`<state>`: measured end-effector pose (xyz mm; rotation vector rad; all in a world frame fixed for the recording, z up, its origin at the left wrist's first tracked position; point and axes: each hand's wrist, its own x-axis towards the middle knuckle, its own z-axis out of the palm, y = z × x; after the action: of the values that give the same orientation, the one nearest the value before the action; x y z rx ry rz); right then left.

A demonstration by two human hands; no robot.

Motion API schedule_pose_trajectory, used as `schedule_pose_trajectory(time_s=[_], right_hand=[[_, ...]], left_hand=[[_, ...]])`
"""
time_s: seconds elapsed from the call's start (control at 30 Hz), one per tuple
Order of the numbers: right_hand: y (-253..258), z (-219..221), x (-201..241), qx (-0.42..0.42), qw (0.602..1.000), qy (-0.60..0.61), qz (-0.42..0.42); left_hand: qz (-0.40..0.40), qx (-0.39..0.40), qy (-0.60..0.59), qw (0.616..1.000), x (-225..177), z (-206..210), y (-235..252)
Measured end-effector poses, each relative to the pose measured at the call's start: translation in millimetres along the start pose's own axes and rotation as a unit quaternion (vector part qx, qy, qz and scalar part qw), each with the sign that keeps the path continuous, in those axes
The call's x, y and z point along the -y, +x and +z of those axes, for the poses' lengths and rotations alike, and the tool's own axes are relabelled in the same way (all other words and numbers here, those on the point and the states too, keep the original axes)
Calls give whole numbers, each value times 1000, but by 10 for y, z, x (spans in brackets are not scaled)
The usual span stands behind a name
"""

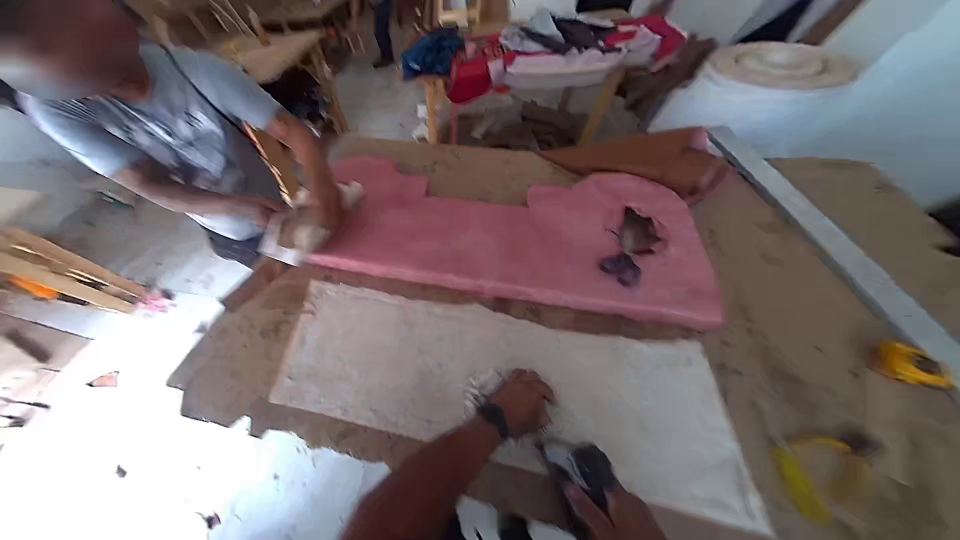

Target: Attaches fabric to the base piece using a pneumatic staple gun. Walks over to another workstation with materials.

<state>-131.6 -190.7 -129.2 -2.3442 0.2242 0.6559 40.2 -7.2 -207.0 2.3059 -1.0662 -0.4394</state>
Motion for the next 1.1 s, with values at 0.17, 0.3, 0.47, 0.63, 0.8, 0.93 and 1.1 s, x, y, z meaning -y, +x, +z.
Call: schedule_pose_trajectory(time_s=[0.17, 0.3, 0.47, 0.63, 0.8, 0.93, 1.1], right_hand=[[-118, 46, -177, -59, 991, 116, 21], [-85, 161, -68, -46, 995, 78, 31], [-79, 155, 130, -36, 998, -17, 40], [-90, 287, 214, -25, 999, -15, 37], [-234, 11, -3, -30, 981, 177, 76], [-309, -595, -787, -96, 928, 349, 88], [-108, -1332, -1786, -172, 938, 216, 210]], left_hand=[[18, -21, 20, 999, 14, 223, 105], [29, -40, 52, 997, 57, 341, 110], [41, -65, 68, 995, 50, 418, 102], [41, -56, 79, 994, 68, 425, 130], [35, -45, 28, 998, 73, 349, 137], [93, -63, -71, 991, 82, 178, 62], [-5, -182, -415, 891, -250, -447, -179]])
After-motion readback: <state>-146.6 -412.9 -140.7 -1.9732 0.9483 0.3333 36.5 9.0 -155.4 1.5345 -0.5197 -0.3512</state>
